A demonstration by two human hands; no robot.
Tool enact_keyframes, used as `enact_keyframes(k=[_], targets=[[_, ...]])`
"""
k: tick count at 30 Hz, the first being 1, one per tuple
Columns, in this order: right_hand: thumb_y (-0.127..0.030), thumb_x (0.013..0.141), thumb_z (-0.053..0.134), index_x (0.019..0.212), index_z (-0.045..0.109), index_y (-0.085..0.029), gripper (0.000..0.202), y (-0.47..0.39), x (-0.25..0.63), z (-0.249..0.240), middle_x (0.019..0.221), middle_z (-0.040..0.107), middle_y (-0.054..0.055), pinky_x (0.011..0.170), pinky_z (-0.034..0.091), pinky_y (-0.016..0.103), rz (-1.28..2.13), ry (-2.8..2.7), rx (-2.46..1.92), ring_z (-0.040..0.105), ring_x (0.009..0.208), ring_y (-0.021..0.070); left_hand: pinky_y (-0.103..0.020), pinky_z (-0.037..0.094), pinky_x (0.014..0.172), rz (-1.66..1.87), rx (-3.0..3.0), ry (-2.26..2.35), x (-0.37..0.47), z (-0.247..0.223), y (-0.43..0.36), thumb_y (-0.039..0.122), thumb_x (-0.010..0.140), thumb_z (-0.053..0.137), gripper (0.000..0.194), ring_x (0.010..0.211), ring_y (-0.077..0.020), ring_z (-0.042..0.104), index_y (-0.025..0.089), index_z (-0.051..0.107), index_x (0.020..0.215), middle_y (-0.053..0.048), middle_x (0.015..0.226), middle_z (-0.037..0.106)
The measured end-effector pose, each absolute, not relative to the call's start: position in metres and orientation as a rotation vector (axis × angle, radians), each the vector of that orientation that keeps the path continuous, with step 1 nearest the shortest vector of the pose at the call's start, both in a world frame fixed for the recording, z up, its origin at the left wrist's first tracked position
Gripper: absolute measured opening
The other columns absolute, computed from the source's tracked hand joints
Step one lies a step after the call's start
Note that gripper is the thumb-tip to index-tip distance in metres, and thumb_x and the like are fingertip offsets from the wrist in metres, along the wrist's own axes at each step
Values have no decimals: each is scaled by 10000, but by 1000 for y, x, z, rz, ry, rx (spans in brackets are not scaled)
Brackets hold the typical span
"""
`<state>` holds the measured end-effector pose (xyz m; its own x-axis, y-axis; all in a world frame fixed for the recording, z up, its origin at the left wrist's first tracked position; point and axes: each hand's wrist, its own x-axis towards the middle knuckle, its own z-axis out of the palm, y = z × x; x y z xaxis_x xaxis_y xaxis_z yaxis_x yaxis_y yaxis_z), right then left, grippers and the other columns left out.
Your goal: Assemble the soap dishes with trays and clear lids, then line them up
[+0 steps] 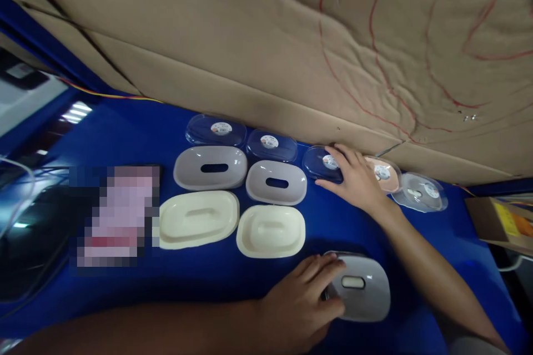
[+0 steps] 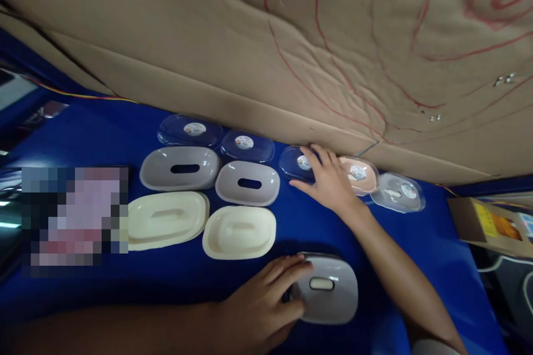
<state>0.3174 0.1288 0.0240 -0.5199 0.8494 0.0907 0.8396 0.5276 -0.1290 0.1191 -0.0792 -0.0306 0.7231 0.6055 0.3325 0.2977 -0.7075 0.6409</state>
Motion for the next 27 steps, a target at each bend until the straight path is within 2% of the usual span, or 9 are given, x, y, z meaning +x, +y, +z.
enact_keyframes(k=[4, 10, 14, 15, 17, 19, 20, 23, 27], targets=[[-619, 977, 658, 1632, 442, -218, 797, 136, 308, 9, 1645, 470, 206, 1234, 407, 652, 144, -2616, -1459, 465, 1508, 424, -486, 483, 1210, 814, 2403, 669, 121, -43, -81, 351, 1006, 677, 192, 1507, -355, 493, 179, 714, 1084, -186, 1584, 529], [-557, 1029, 592, 1670, 359, -185, 776, 132, 302, 8, 1719, 367, 248, 1274, 367, 647, 303, -2621, -1466, 365, 1598, 421, -498, 502, 1180, 815, 2372, 768, 122, -49, -83, 323, 952, 709, 276, 1521, -405, 472, 132, 664, 1147, -271, 1699, 363], [-477, 1076, 559, 1718, 265, -289, 731, 89, 327, 39, 1779, 304, 156, 1336, 272, 644, 344, -2569, -1410, 290, 1651, 371, -507, 494, 1176, 777, 2354, 769, 119, -43, -82, 288, 943, 726, 370, 1471, -388, 509, 153, 623, 1271, -254, 1631, 436], [-456, 1076, 573, 1724, 242, -340, 737, 71, 338, 49, 1778, 325, 116, 1337, 279, 648, 437, -2566, -1398, 306, 1650, 354, -507, 501, 1167, 773, 2314, 768, 119, -41, -81, 301, 930, 751, 436, 1447, -380, 523, 171, 605, 1320, -235, 1612, 453], [-496, 1044, 636, 1724, 234, -416, 794, 28, 361, 68, 1768, 369, 65, 1294, 411, 585, 773, -2695, -1290, 384, 1621, 336, -490, 527, 1137, 779, 2192, 770, 118, -37, -81, 348, 886, 813, 572, 1387, -356, 555, 208, 567, 1384, -195, 1580, 470], [-605, 918, 782, 1737, 198, -426, 1022, -14, 379, 77, 1772, 364, 62, 1212, 539, 495, 1119, -2816, -1195, 439, 1590, 340, -471, 542, 1130, 798, 2031, 785, 117, -33, -80, 379, 825, 868, 680, 1362, -339, 562, 225, 538, 1400, -167, 1560, 471], [-589, 887, 819, 1745, 166, -424, 1091, -33, 384, 78, 1779, 346, 67, 1192, 560, 484, 1180, -2832, -1216, 436, 1590, 344, -466, 540, 1143, 804, 1957, 793, 117, -32, -80, 375, 802, 884, 731, 1376, -335, 551, 231, 517, 1417, -161, 1563, 462], [-485, 884, 850, 1748, 104, -444, 1142, -68, 387, 65, 1790, 311, 68, 1219, 527, 543, 1084, -2828, -1367, 387, 1610, 371, -472, 504, 1205, 833, 1822, 783, 117, -28, -80, 327, 767, 905, 882, 1465, -341, 489, 250, 426, 1504, -163, 1589, 420], [-584, 906, 809, 1753, 132, -409, 1098, -74, 386, 42, 1788, 316, 101, 1236, 489, 576, 1001, -2767, -1393, 389, 1608, 389, -498, 467, 1243, 870, 1755, 752, 119, -29, -81, 281, 794, 892, 913, 1544, -355, 419, 257, 357, 1534, -186, 1625, 369]])
